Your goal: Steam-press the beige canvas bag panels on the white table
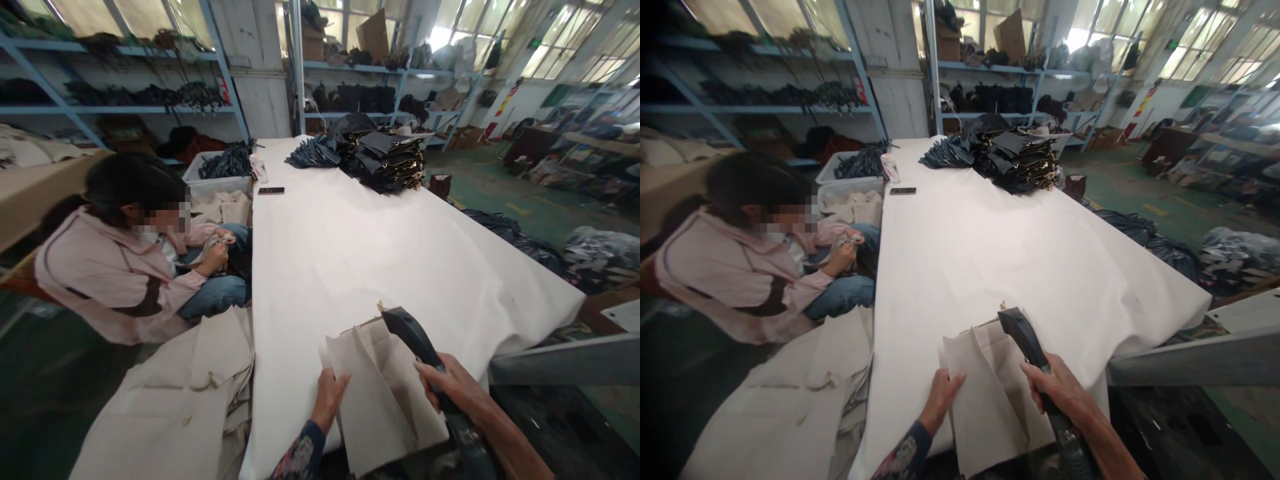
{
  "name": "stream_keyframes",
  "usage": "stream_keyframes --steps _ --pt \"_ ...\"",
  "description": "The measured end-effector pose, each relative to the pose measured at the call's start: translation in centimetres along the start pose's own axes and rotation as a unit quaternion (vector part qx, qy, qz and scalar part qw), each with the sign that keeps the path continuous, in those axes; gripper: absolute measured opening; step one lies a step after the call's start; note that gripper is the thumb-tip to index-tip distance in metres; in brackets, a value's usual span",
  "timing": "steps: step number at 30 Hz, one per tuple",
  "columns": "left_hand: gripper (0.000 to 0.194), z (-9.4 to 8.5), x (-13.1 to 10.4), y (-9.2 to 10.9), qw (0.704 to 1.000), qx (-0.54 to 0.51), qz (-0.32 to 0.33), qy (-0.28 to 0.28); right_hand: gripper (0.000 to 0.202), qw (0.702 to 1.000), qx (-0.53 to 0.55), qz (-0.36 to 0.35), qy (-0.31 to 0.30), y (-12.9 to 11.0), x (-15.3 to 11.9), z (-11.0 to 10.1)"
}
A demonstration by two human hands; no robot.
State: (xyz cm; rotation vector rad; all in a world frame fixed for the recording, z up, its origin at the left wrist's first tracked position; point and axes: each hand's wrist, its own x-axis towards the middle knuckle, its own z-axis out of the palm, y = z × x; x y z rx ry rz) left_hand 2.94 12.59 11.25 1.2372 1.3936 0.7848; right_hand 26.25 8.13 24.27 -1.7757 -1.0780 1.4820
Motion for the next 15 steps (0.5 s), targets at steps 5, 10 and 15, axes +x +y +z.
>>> stream_keyframes --steps 5,10,15 --pt "0.032 -2.0 3.0 4.4 0.989 0.116 0.065 0.059 0.039 1.000 0.010 0.026 0.000 1.9 -1.5 -1.1" --pt "0.019 -6.7 6.9 13.6 0.956 0.222 0.178 0.069 0.041 0.999 0.012 0.029 0.019 3.5 -2.2 -1.8" --pt "0.026 -5.8 6.3 16.8 0.776 0.528 0.340 0.053 0.038 0.998 0.027 0.051 0.029 4.0 -3.5 -2.1"
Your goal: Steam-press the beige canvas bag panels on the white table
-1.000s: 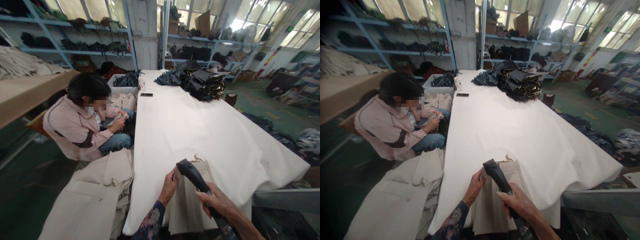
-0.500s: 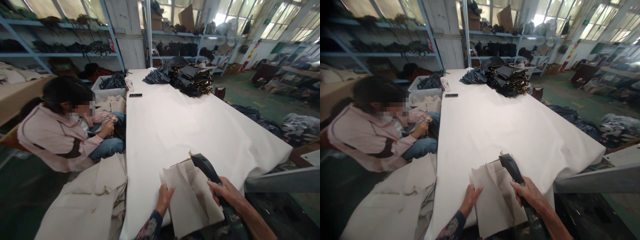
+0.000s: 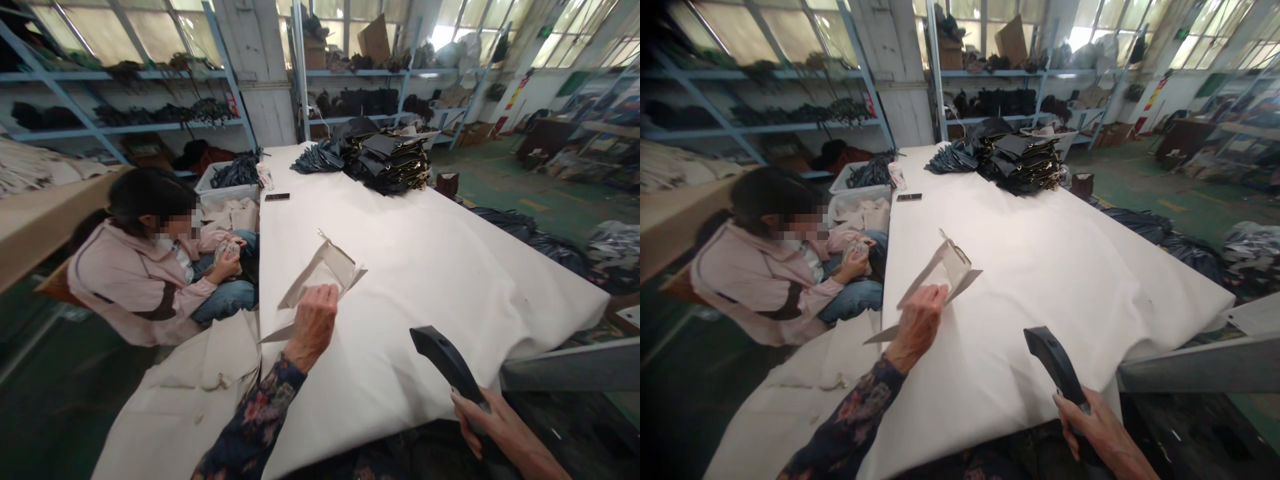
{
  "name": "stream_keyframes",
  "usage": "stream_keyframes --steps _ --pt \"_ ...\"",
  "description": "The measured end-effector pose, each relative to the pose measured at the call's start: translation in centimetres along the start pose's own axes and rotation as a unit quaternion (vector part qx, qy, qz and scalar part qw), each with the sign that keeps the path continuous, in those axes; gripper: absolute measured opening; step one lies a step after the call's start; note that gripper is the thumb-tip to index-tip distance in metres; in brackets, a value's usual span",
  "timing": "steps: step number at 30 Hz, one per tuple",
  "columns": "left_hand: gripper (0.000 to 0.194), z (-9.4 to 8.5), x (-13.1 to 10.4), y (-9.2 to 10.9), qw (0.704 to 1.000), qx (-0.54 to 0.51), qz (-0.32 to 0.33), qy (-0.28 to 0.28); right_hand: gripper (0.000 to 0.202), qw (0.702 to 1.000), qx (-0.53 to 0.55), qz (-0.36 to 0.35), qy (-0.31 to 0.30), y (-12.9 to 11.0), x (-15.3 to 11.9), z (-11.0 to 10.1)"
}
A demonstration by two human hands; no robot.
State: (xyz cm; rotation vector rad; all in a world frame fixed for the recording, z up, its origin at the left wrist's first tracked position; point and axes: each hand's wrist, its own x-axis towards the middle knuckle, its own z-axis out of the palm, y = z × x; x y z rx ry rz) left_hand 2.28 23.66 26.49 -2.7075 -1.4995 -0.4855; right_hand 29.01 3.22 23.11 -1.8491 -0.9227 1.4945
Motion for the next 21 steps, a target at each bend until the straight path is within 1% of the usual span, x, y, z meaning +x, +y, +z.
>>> stream_keyframes --steps 1,2,4,6,7,9,11,14,18,21 --pt "0.026 1.2 -0.5 0.7 0.999 0.027 0.020 -0.018 0.038 1.000 0.000 -0.001 -0.002 0.1 -0.2 -0.1" --pt "0.025 2.8 -1.1 1.4 0.998 0.037 0.031 -0.039 0.038 1.000 -0.002 -0.004 -0.004 0.2 -0.4 -0.1" --pt "0.024 6.7 -3.1 2.7 0.997 0.026 0.041 -0.067 0.039 1.000 -0.009 -0.012 -0.007 0.5 -0.7 -0.3" --pt "0.022 10.7 -5.6 3.7 0.995 0.006 0.041 -0.089 0.039 1.000 -0.011 -0.009 -0.013 0.8 -0.9 -0.3" --pt "0.023 12.3 -7.0 4.0 0.994 -0.005 0.039 -0.098 0.040 1.000 -0.010 -0.004 -0.016 1.0 -1.1 -0.3" --pt "0.026 14.7 -9.8 4.3 0.993 -0.029 0.035 -0.107 0.040 1.000 -0.008 0.003 -0.023 1.3 -1.3 -0.1" --pt "0.035 16.0 -12.0 4.0 0.992 -0.048 0.029 -0.109 0.040 0.999 -0.011 0.004 -0.032 1.4 -1.5 0.4" --pt "0.041 17.3 -14.3 3.0 0.990 -0.098 0.017 -0.095 0.042 0.998 -0.024 -0.002 -0.057 1.4 -1.4 1.4" --pt "0.044 18.5 -15.5 2.2 0.981 -0.184 0.000 -0.059 0.038 0.996 -0.024 -0.001 -0.092 0.9 -0.2 3.2" --pt "0.044 19.0 -15.7 2.1 0.979 -0.195 -0.004 -0.055 0.034 0.993 -0.032 -0.002 -0.110 0.6 1.4 4.5"
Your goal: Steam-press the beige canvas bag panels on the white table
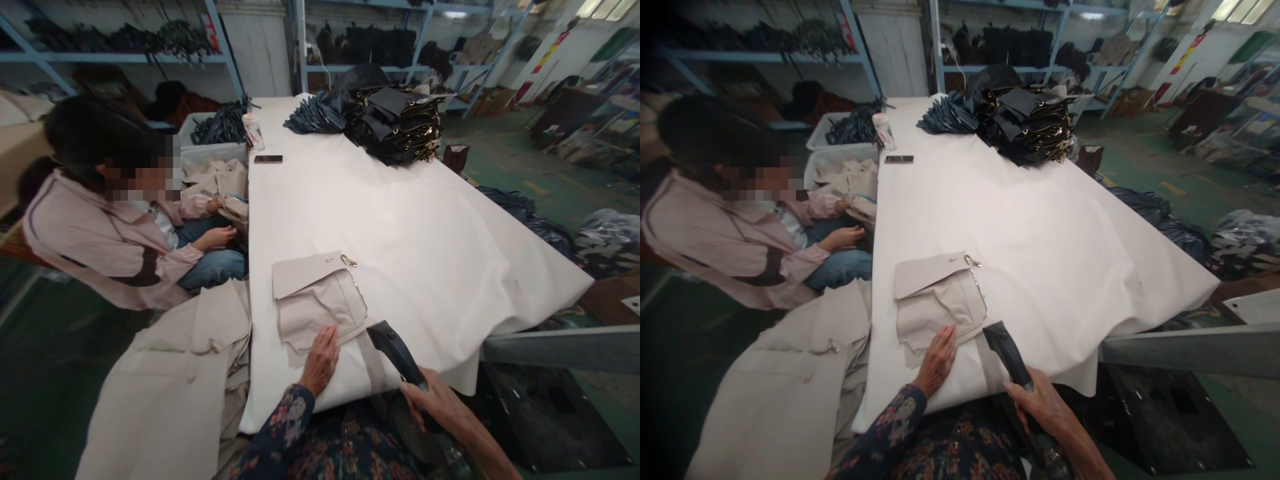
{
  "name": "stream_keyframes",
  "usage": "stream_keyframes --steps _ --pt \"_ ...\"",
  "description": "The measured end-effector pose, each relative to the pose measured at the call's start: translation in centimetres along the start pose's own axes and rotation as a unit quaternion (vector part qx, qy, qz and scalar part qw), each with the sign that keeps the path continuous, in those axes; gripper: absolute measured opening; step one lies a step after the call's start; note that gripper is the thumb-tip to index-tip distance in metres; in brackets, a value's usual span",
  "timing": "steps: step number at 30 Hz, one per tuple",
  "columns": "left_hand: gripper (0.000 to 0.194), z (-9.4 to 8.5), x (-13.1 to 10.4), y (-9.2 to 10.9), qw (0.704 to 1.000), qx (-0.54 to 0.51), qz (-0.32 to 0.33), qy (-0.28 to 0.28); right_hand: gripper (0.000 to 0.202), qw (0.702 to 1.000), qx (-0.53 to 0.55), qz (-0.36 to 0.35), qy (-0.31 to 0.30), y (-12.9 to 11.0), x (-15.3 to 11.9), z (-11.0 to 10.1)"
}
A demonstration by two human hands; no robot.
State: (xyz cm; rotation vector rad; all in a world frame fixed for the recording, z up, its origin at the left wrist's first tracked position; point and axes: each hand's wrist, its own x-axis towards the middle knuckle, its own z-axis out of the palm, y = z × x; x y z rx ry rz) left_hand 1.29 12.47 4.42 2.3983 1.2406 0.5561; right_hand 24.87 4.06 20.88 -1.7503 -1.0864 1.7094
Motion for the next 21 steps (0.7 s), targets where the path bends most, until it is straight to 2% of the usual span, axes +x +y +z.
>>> stream_keyframes --steps 7,11,17,19,21 --pt "0.045 0.1 0.0 -0.2 1.000 0.002 0.009 0.013 0.031 0.999 -0.042 -0.002 -0.023 0.5 4.9 1.9" --pt "0.046 -0.1 0.2 -0.2 1.000 0.004 0.015 0.006 0.030 0.999 -0.046 0.004 0.004 0.4 7.0 2.3" --pt "0.047 -0.3 0.0 0.1 1.000 0.008 0.020 0.021 0.031 0.998 -0.038 -0.001 0.055 -2.5 7.1 0.3" --pt "0.039 -1.2 0.8 0.2 0.999 0.000 0.020 0.037 0.032 0.996 -0.049 -0.003 0.072 -3.7 6.5 -0.7" --pt "0.027 -2.6 2.9 -0.1 0.999 -0.007 0.008 0.052 0.033 0.995 -0.057 -0.011 0.077 -4.7 6.1 -1.5"
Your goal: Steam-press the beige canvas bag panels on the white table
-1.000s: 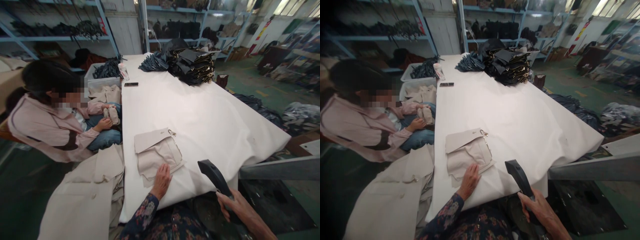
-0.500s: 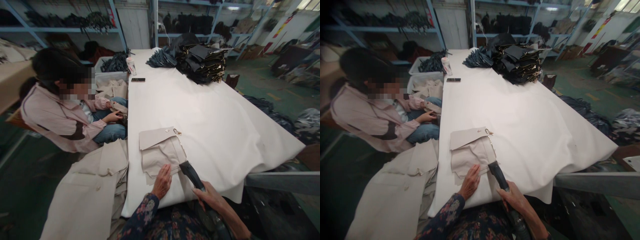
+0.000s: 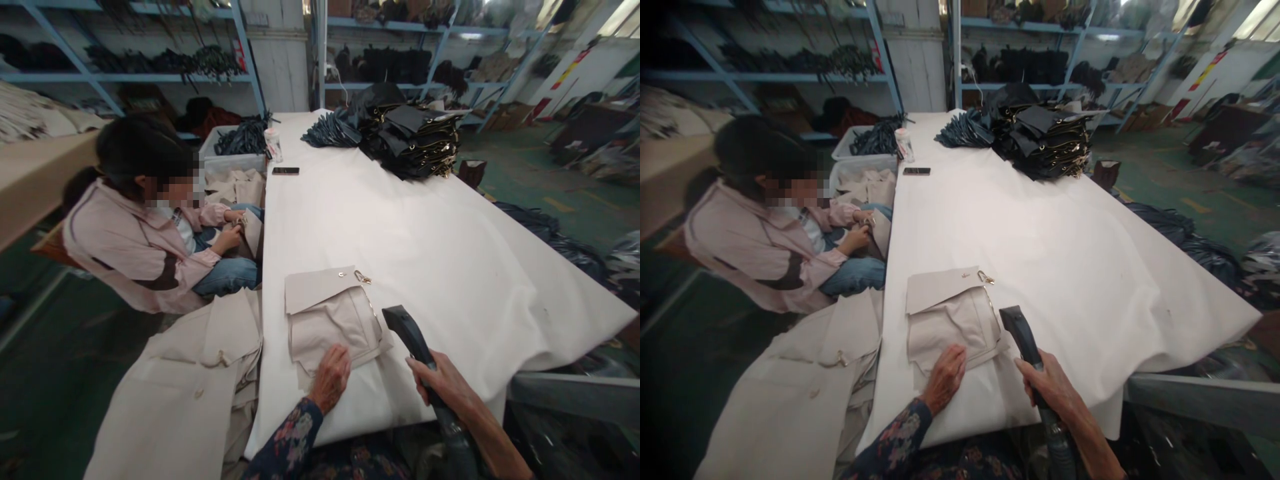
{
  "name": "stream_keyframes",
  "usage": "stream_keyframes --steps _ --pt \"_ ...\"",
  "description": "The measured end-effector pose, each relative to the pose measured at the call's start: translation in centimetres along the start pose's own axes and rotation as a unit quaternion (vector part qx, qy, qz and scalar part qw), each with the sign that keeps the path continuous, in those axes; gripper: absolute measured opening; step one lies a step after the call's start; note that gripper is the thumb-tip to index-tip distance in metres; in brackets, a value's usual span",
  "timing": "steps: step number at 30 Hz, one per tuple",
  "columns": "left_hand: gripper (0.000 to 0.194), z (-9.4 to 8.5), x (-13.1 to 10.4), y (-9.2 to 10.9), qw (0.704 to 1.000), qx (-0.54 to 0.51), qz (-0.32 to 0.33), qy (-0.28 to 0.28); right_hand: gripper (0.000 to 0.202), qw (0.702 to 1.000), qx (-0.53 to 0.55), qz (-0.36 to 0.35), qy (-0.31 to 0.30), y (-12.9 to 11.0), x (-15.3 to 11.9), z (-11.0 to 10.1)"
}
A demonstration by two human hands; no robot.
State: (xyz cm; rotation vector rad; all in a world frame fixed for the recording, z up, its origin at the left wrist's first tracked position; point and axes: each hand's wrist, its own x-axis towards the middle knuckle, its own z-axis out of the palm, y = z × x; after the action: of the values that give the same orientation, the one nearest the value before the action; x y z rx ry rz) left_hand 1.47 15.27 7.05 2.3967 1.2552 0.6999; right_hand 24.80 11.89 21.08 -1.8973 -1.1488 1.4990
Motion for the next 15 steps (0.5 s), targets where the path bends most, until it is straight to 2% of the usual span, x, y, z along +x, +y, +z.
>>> stream_keyframes --steps 3,5,8,12,15 --pt "0.023 -2.0 5.3 -1.6 0.998 0.010 -0.049 0.024 0.033 1.000 -0.002 -0.011 -0.014 -0.6 -0.3 -0.6" --pt "0.028 -2.8 9.3 -3.1 0.996 0.019 -0.085 0.030 0.032 1.000 0.005 -0.011 -0.027 -0.6 -0.4 -0.5" --pt "0.031 -3.1 14.1 -5.4 0.994 0.005 -0.110 -0.011 0.031 0.999 0.023 -0.001 -0.047 -0.3 -0.4 -0.1" --pt "0.023 -3.2 17.1 -7.1 0.984 -0.064 -0.125 -0.111 0.029 0.998 0.033 -0.004 -0.058 -0.1 -0.3 -0.4" --pt "0.023 -4.6 17.8 -7.3 0.963 -0.153 -0.128 -0.180 0.028 0.997 0.033 -0.012 -0.066 -0.8 -0.6 -1.2"
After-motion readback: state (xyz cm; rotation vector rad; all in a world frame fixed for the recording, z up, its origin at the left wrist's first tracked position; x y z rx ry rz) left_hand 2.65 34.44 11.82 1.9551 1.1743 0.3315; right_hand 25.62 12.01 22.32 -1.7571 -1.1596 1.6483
